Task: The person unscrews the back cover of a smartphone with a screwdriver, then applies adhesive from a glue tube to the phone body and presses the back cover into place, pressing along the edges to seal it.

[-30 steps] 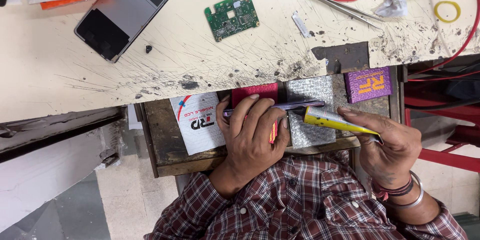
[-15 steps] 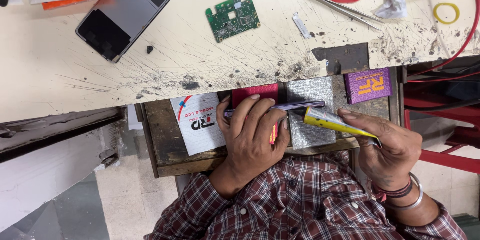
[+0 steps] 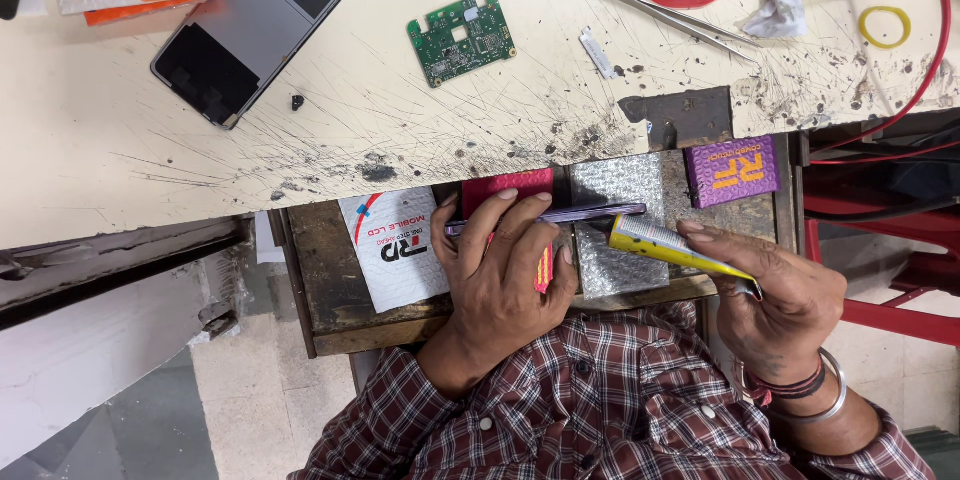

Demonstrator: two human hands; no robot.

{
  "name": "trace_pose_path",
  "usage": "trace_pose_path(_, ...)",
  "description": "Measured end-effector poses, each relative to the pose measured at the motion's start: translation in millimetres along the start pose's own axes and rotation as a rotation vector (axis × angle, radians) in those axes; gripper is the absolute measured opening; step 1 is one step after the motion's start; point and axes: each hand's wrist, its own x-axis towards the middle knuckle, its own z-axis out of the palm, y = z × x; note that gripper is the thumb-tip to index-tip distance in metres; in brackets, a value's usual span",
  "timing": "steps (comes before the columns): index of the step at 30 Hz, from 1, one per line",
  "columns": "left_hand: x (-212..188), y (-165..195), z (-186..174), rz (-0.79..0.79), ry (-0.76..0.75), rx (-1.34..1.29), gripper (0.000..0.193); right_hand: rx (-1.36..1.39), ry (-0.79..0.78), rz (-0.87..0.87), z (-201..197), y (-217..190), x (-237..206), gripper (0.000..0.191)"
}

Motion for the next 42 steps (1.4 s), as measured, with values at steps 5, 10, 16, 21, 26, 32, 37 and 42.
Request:
trace_pose_path(5, 0, 0, 1, -0.006, -0.007, 0.006, 0.028, -0.004, 0.014, -0.002, -1, 0, -2, 0.019)
trace_pose_path(10, 0, 0, 1, -0.011, -0.01, -0.004, 0.027, -0.009, 0.028, 0.0, -1, 0, -4, 0.017)
trace_pose_path(16, 0, 0, 0, -0.013, -0.016, -0.008, 0.027, -0.05, 0.026, 0.004, -3, -1, -6, 0.019)
trace_pose_path(21, 0, 1, 1, -0.016, -0.009, -0.018, 0.027, -0.088, 0.012, -0.004, -6, 0, -8, 0.03)
trace_pose_path(26, -1, 0, 1, -0.012, -0.002, -0.018, 0.027, -0.115, 0.008, -0.01, -7, 0, -10, 0.029)
trace_pose_path(32, -1, 0, 2, -0.011, -0.001, -0.015, 0.027, -0.119, 0.02, -0.005, -9, 1, -11, 0.026)
trace_pose_path(37, -1, 0, 0, -0.012, -0.005, -0.016, 0.028, -0.112, 0.035, -0.029, -10, 3, -13, 0.024)
trace_pose_path(42, 1, 1, 0, -0.016, -0.005, -0.013, 0.028, -0.12, 0.041, -0.038, -12, 3, -13, 0.026)
